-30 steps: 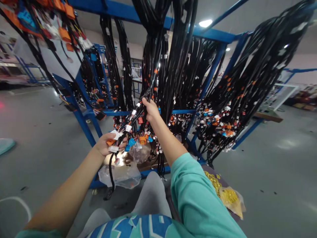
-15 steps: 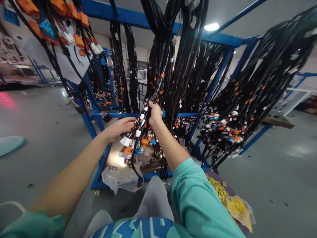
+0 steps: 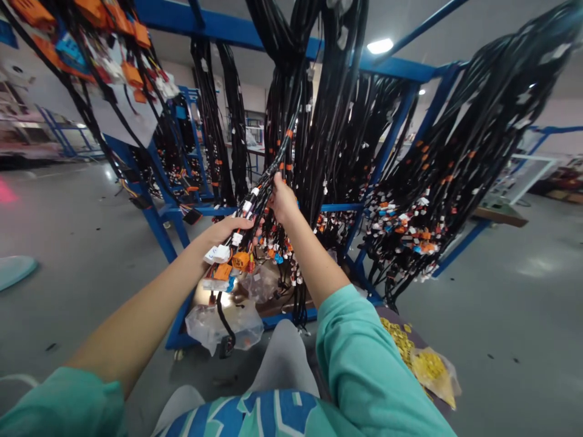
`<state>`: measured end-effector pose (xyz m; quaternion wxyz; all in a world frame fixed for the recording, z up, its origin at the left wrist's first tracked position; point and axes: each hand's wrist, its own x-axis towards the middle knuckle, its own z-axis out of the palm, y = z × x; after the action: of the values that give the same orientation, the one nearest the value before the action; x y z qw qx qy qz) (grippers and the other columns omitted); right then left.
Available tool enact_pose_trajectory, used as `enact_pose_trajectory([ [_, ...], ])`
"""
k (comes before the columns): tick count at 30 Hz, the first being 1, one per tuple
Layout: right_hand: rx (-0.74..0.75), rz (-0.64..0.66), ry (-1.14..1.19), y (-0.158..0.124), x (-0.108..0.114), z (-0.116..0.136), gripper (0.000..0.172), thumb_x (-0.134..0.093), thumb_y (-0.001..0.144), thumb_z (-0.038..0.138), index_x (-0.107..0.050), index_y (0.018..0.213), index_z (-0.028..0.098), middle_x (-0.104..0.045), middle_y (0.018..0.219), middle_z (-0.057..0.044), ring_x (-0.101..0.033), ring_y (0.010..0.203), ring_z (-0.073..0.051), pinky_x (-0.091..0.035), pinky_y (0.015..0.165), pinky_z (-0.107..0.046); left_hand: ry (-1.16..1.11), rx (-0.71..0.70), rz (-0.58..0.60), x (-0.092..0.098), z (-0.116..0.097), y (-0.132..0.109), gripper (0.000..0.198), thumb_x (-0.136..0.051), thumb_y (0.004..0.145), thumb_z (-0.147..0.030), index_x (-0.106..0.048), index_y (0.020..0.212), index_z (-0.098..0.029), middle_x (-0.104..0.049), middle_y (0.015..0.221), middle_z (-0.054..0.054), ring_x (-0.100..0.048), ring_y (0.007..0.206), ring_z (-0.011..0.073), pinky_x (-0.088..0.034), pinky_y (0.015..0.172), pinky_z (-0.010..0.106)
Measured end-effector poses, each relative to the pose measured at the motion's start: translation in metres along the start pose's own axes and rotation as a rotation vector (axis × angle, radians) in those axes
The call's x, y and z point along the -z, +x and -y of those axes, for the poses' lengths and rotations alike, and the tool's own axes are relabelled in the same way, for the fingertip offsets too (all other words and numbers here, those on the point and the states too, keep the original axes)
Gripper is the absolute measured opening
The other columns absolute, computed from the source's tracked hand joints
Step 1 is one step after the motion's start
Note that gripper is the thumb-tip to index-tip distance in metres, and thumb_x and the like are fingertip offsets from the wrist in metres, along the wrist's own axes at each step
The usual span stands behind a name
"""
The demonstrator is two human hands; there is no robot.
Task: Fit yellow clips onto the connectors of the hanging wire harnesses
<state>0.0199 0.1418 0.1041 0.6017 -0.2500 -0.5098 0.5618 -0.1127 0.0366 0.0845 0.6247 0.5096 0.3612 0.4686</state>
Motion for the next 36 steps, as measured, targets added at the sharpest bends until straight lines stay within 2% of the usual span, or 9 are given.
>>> enact_pose_trajectory([
  [3,0.222,-0.208,-0.248,0.008,0.018,0.005,0.028,-0.043,0.086,0.037,-0.052,0.108,0.024,-0.059,0.092,-0.002,-0.056,0.071,-0.013,-0.049,0.069,-0.030,-0.033,0.065,0.025,0.000,-0.004,-0.004,0.025,-0.061,0.067,-0.015,-0.064,0.091,-0.010,-0.068,0.064,0.005,-0.063,0.049,0.0163,-0.050,0.046,0.026],
  [7,0.691,-0.259,-0.890,0.011,0.032,0.020,0.053,-0.050,0.074,0.017,-0.044,0.127,0.023,-0.047,0.130,-0.011,-0.050,0.113,-0.022,-0.043,0.093,-0.040,-0.119,0.120,0.064,0.002,-0.012,-0.013,0.027,-0.056,0.071,-0.015,-0.064,0.096,-0.010,-0.068,0.065,0.006,-0.063,0.051,0.0157,-0.050,0.048,0.026],
  [10,0.908,-0.141,-1.329,0.012,0.029,0.035,0.055,-0.050,0.074,0.014,-0.045,0.129,0.022,-0.039,0.141,-0.012,-0.032,0.132,-0.028,-0.031,0.103,-0.050,-0.165,0.155,0.123,0.009,-0.017,-0.017,0.030,-0.058,0.069,-0.016,-0.064,0.098,-0.009,-0.067,0.064,0.006,-0.063,0.051,0.0158,-0.049,0.048,0.025],
  [13,1.021,0.019,-1.577,0.015,0.018,0.050,0.050,-0.049,0.074,0.013,-0.050,0.124,0.024,-0.044,0.139,-0.008,-0.033,0.132,-0.029,-0.024,0.106,-0.054,-0.174,0.171,0.168,0.019,-0.023,-0.020,0.033,-0.059,0.067,-0.018,-0.064,0.097,-0.008,-0.068,0.064,0.008,-0.064,0.052,0.0167,-0.049,0.050,0.026],
  [16,1.111,0.252,-1.700,0.021,0.003,0.063,0.037,-0.049,0.074,0.015,-0.059,0.109,0.022,-0.060,0.118,-0.008,-0.046,0.118,-0.027,-0.025,0.104,-0.049,-0.167,0.170,0.194,0.028,-0.030,-0.024,0.029,-0.059,0.068,-0.020,-0.064,0.095,-0.009,-0.069,0.065,0.008,-0.064,0.053,0.0176,-0.050,0.054,0.028],
  [20,1.135,0.547,-1.799,0.022,-0.021,0.072,0.030,-0.049,0.073,0.019,-0.062,0.100,0.016,-0.065,0.089,-0.011,-0.055,0.089,-0.026,-0.035,0.084,-0.040,-0.155,0.153,0.236,0.038,-0.041,-0.031,0.015,-0.061,0.071,-0.025,-0.061,0.080,-0.013,-0.069,0.065,0.008,-0.065,0.054,0.0191,-0.053,0.064,0.034],
  [25,1.144,0.678,-1.867,0.016,-0.046,0.078,0.023,-0.049,0.070,0.024,-0.063,0.086,0.017,-0.064,0.073,-0.008,-0.054,0.070,-0.021,-0.030,0.065,-0.032,-0.128,0.175,0.320,0.052,-0.062,-0.040,0.027,-0.066,0.073,-0.035,-0.062,0.083,-0.010,-0.071,0.072,0.012,-0.067,0.062,0.0220,-0.052,0.070,0.037],
  [31,1.124,0.615,-1.868,0.015,-0.070,0.096,0.019,-0.050,0.063,0.027,-0.062,0.075,0.018,-0.065,0.066,-0.007,-0.058,0.064,-0.021,-0.027,0.058,-0.029,-0.216,-0.036,0.030,0.099,-0.106,-0.077,0.037,-0.041,0.092,-0.039,-0.063,0.103,-0.010,-0.072,0.088,0.013,-0.068,0.076,0.0212,-0.051,0.071,0.032],
  [36,1.010,0.418,-1.867,0.017,-0.106,0.126,0.014,-0.050,0.063,0.028,-0.058,0.070,0.019,-0.065,0.064,-0.007,-0.059,0.061,-0.022,-0.023,0.054,-0.028,-0.595,-0.395,-0.430,0.154,-0.126,-0.134,0.045,-0.024,0.095,-0.033,-0.062,0.090,-0.009,-0.071,0.078,0.014,-0.069,0.074,0.0234,-0.053,0.066,0.036],
])
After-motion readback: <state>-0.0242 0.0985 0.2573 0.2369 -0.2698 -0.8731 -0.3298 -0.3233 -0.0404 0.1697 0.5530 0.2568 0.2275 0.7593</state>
